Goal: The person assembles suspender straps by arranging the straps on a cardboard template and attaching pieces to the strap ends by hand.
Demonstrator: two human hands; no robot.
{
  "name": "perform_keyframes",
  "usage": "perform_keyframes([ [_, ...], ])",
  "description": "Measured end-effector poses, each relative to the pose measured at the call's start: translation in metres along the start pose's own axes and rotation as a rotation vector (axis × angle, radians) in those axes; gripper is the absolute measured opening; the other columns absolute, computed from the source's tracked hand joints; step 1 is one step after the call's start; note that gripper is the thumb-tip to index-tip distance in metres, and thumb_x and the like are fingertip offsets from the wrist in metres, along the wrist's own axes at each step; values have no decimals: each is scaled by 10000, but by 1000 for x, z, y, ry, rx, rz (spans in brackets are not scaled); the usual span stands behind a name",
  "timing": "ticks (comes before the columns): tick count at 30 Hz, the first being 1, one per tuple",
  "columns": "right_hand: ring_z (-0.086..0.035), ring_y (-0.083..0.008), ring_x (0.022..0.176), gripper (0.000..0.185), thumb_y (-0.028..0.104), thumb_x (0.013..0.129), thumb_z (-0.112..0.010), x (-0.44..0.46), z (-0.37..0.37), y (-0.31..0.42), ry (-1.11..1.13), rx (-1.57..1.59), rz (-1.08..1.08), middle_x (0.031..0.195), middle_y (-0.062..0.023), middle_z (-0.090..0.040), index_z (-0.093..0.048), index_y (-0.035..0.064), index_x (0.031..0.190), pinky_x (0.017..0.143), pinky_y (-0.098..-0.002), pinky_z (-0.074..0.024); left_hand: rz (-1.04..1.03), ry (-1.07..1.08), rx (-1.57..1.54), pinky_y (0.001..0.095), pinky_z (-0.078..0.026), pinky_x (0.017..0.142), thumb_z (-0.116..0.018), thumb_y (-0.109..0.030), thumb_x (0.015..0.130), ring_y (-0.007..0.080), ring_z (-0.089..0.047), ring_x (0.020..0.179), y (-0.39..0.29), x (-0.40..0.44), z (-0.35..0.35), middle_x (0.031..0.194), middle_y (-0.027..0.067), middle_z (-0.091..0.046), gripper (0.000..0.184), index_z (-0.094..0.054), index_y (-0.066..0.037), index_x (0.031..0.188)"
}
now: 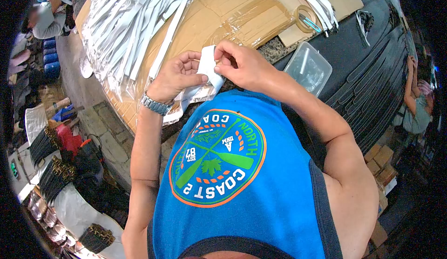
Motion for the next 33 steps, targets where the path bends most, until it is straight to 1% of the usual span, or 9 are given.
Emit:
perform_keyframes([
  [3, -596, -128, 758, 253, 182, 890, -690, -5, -2, -8, -89, 32, 108, 808, -50, -623, -581, 22, 1055, 695, -297, -487, -23, -13, 8, 280, -554, 854, -739, 32, 800, 140, -663, 967, 1, 2, 2, 1046, 93, -673, 516, -500, 41, 1257],
  [9, -618, -128, 875, 290, 193, 903, -701, -5, -18, -26, 24, 229, -3, 962, -69, -676, -629, -3, 1105, 801, -285, -504, -127, -107, -76, 284, -555, 851, -717, 32, 829, 158, -663, 978, -11, -5, 1, 1053, 116, -666, 502, -482, 57, 1272],
  [10, -619, -138, 873, 245, 168, 906, -691, -2, -20, -23, -10, 159, 64, 954, -68, -675, -649, -9, 1070, 804, -298, -505, -118, -111, -87, 291, -540, 921, -725, 40, 821, 167, -648, 1036, -15, -8, 2, 1146, 125, -650, 519, -487, 45, 1282],
  [14, -619, -148, 857, 236, 165, 891, -694, 9, -26, -2, 27, 148, 188, 885, -88, -673, -651, -10, 1045, 793, -312, -498, -213, -238, 9, 255, -542, 875, -726, 54, 811, 130, -650, 974, -35, -22, 10, 1076, 92, -656, 447, -540, 46, 1217],
  [18, -569, -145, 900, 251, 182, 894, -686, 17, -21, 14, 131, 108, 67, 916, -69, -632, -627, -3, 1053, 847, -315, -457, -307, -321, 95, 239, -517, 860, -698, 49, 829, 109, -631, 978, -51, -37, 14, 1074, 77, -649, 403, -539, 42, 1199],
  [22, -626, -180, 842, 280, 200, 881, -703, 21, -23, 12, 94, 53, 278, 894, -100, -656, -636, 24, 1088, 778, -325, -497, -388, -358, 59, 245, -514, 867, -696, 54, 830, 107, -629, 971, -54, -40, 16, 1077, 74, -646, 396, -541, 44, 1194],
  [25, -647, -228, 856, 293, 194, 879, -705, 21, -17, 10, -337, -377, 563, 915, -123, -654, -629, 26, 1106, 785, -345, -504, -457, -422, 107, 251, -515, 863, -687, 54, 833, 111, -632, 956, -56, -40, 16, 1070, 76, -647, 377, -547, 49, 1183],
  [28, -655, -256, 853, 285, 198, 888, -699, 11, -9, 36, -222, -112, 240, 921, -138, -656, -629, 11, 1092, 768, -360, -515, -528, -593, 292, 266, -523, 832, -684, 43, 827, 127, -639, 931, -55, -41, 7, 1041, 91, -655, 342, -571, 48, 1150],
  [33, -669, -221, 888, 348, 221, 920, -676, 15, -23, 41, -206, 139, 233, 1003, -151, -681, -617, -23, 1161, 749, -343, -535, -634, -816, 596, 312, -535, 780, -683, 18, 805, 192, -666, 878, -44, -25, -16, 972, 145, -662, 288, -605, 40, 1082],
])
Point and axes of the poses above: each hand's wrist, its own x-axis towards the middle knuckle, its own z-axis out of the back of the hand, y = z × x, the point moved 3 cm from there along x, towards the middle knuckle
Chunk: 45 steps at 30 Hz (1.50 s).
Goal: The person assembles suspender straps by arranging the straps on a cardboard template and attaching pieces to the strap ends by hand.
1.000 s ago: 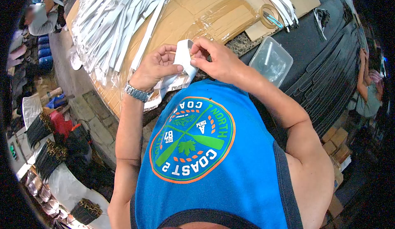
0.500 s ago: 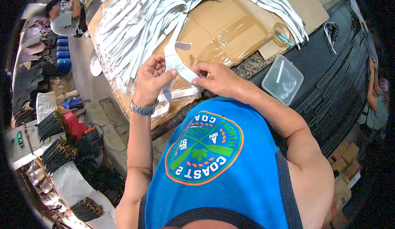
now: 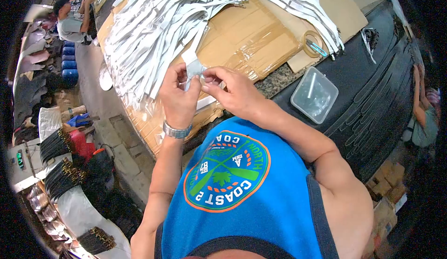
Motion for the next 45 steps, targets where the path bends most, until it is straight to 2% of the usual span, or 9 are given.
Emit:
perform_keyframes([
  [5, -654, -167, 913, 371, 246, 944, -657, 4, -11, -31, -34, 269, -85, 1019, -132, -692, -620, -35, 1184, 776, -319, -526, -206, -68, 222, 425, -518, 738, -656, 26, 784, 365, -630, 848, -5, -8, -19, 937, 178, -622, 317, -610, -10, 1096],
  [15, -624, -96, 850, 248, 171, 949, -646, 14, 9, -59, -62, 411, -190, 933, -49, -703, -677, -21, 1104, 741, -284, -512, -204, 208, 109, 441, -509, 822, -571, 31, 807, 393, -629, 940, -14, -13, -23, 1019, 203, -647, 326, -620, -11, 1127],
  [18, -630, -88, 859, 265, 190, 958, -635, 16, 14, -66, -24, 440, -249, 973, -37, -703, -678, -1, 1136, 758, -277, -516, -215, 154, 180, 357, -510, 890, -587, 16, 850, 297, -672, 996, -8, 1, -11, 1026, 198, -680, 277, -640, 29, 1121],
  [23, -628, -85, 857, 273, 230, 955, -634, 14, 20, -56, 63, 519, -331, 983, -21, -703, -677, 28, 1134, 763, -261, -494, -2, 382, 79, 357, -499, 933, -692, -139, 871, 287, -660, 1063, 22, 20, 3, 1137, 172, -680, 336, -643, -6, 1175],
  [26, -640, -101, 824, 263, 213, 937, -653, 13, 21, -54, 76, 583, -352, 961, -39, -712, -694, 29, 1120, 739, -269, -510, -139, 389, 97, 352, -486, 957, -710, -194, 888, 270, -657, 1075, 20, 24, 5, 1124, 153, -694, 342, -647, -3, 1165],
  [30, -647, -107, 834, 280, 223, 935, -656, 12, 19, -55, 118, 614, -357, 970, -43, -715, -691, 23, 1127, 754, -276, -515, 40, 565, -113, 325, -489, 919, -709, -234, 913, 199, -645, 1004, 65, 34, 4, 1044, 103, -697, 352, -631, 7, 1157],
  [38, -653, -108, 859, 305, 226, 944, -637, 14, 16, -67, 190, 462, -383, 1007, -53, -714, -677, 1, 1146, 771, -279, -520, 331, 820, -317, 255, -517, 718, -635, -163, 973, 114, -607, 752, 6, 71, 23, 848, 60, -635, 329, -523, -27, 1251],
  [43, -582, -64, 795, 276, 242, 949, -626, 12, 5, -80, 219, 482, -435, 944, 8, -688, -680, 33, 1121, 717, -237, -442, 305, 938, -371, 270, -559, 811, -560, -540, 970, 172, -700, 868, -49, 88, -5, 998, 131, -674, 722, -393, -55, 1478],
  [45, -581, -65, 798, 267, 237, 953, -619, 12, 5, -82, 226, 491, -454, 942, 10, -687, -678, 38, 1120, 720, -238, -442, 236, 838, -169, 289, -562, 826, -562, -551, 965, 174, -697, 881, -42, 101, -23, 1033, 139, -672, 743, -391, -38, 1475],
])
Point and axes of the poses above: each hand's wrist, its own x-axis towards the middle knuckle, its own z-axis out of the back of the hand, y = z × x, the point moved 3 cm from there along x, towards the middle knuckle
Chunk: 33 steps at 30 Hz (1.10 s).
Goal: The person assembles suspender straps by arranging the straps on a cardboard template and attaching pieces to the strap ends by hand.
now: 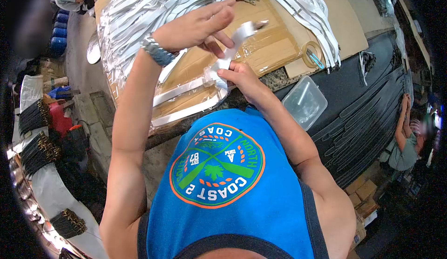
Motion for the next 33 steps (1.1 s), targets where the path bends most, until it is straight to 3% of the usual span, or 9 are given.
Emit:
perform_keyframes([
  [2, -658, -115, 868, 282, 211, 965, -600, -1, 2, 1, 2, 18, 13, 1013, -53, -711, -664, 10, 1153, 779, -281, -521, -83, -152, 88, 297, -557, 793, -599, -470, 972, 153, -680, 881, 12, 15, 3, 1033, 119, -679, 636, -493, 0, 1387],
  [6, -654, -112, 868, 276, 212, 965, -603, -9, 5, 11, -48, 64, 27, 1001, -48, -708, -666, 16, 1149, 778, -281, -522, -232, -264, 279, 261, -520, 698, -662, -295, 939, 114, -644, 829, 65, -1, 16, 998, 83, -682, 383, -636, 0, 1180],
  [11, -650, -112, 888, 261, 187, 965, -604, -8, 7, 12, -76, -6, 67, 995, -43, -705, -666, 7, 1143, 789, -288, -525, -70, -494, 202, 285, -513, 652, -761, -152, 828, 154, -639, 717, 83, -58, -25, 872, 100, -684, 220, -702, 14, 958],
  [18, -632, -90, 916, 248, 142, 963, -611, -4, -8, 9, -113, -147, 174, 1015, -36, -712, -673, -11, 1148, 809, -281, -521, -69, -773, 112, 303, -509, 560, -772, -159, 832, 164, -652, 612, 99, -69, -62, 818, 129, -700, 221, -712, 36, 918],
  [21, -631, -91, 904, 249, 139, 957, -616, -7, -9, 8, -117, -236, 195, 1008, -38, -716, -674, -12, 1147, 804, -279, -519, 0, -768, -26, 300, -514, 575, -749, -146, 843, 169, -663, 616, 112, -65, -63, 793, 132, -709, 200, -712, 37, 912],
  [24, -634, -92, 864, 248, 149, 947, -625, -10, -11, 12, -154, -302, 227, 964, -49, -724, -677, -17, 1125, 771, -284, -519, 22, -767, 79, 250, -485, 570, -710, -155, 889, 79, -615, 614, 109, -66, -63, 745, 67, -700, 196, -707, 37, 931],
  [27, -620, -80, 812, 241, 158, 948, -629, -10, -8, 10, -214, -366, 223, 917, -45, -718, -682, -18, 1103, 717, -277, -512, 110, -732, 78, 317, -519, 600, -693, -173, 860, 176, -687, 644, 105, -67, -59, 752, 134, -710, 203, -714, 27, 882],
  [32, -577, -61, 708, 241, 175, 944, -642, -14, -10, 23, -283, -634, 214, 811, -21, -688, -681, -11, 1093, 616, -267, -480, 138, -715, 171, 349, -518, 599, -676, -201, 857, 230, -686, 639, 93, -71, -62, 703, 151, -693, 222, -711, 18, 861],
  [33, -588, -112, 684, 237, 192, 933, -639, -15, -11, 25, -295, -639, 205, 797, -74, -677, -680, -5, 1059, 607, -297, -473, 131, -714, 197, 354, -519, 599, -672, -199, 856, 246, -685, 635, 91, -71, -64, 695, 158, -689, 218, -709, 16, 855],
])
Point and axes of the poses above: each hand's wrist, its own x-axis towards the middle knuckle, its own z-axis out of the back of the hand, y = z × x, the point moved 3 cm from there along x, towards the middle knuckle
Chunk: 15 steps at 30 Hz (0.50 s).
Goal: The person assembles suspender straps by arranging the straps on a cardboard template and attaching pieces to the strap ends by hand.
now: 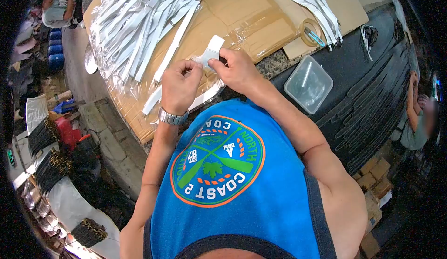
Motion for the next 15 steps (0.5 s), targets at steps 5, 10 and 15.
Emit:
perform_keyframes([
  [5, -618, -215, 652, 242, 227, 917, -626, -2, -5, 2, 17, -44, 101, 771, -182, -653, -664, 10, 1019, 608, -350, -470, -33, 13, 53, 392, -513, 599, -656, -169, 847, 309, -655, 611, -7, 0, -7, 699, 178, -675, 183, -698, 9, 836],
  [10, -619, -130, 766, 239, 185, 958, -590, 4, -5, -18, 137, 262, 77, 851, -96, -677, -643, -4, 1095, 696, -308, -500, -194, 61, 120, 369, -509, 678, -643, -130, 867, 264, -650, 717, -11, 2, -4, 816, 154, -685, 136, -697, -7, 884],
  [15, -596, -81, 894, 245, 157, 988, -570, 7, 1, -31, 293, 448, -22, 1006, -19, -671, -627, 0, 1168, 785, -278, -501, -537, 107, 174, 311, -509, 821, -659, -79, 889, 186, -652, 893, -11, 10, 5, 956, 114, -678, 105, -691, -11, 963],
])
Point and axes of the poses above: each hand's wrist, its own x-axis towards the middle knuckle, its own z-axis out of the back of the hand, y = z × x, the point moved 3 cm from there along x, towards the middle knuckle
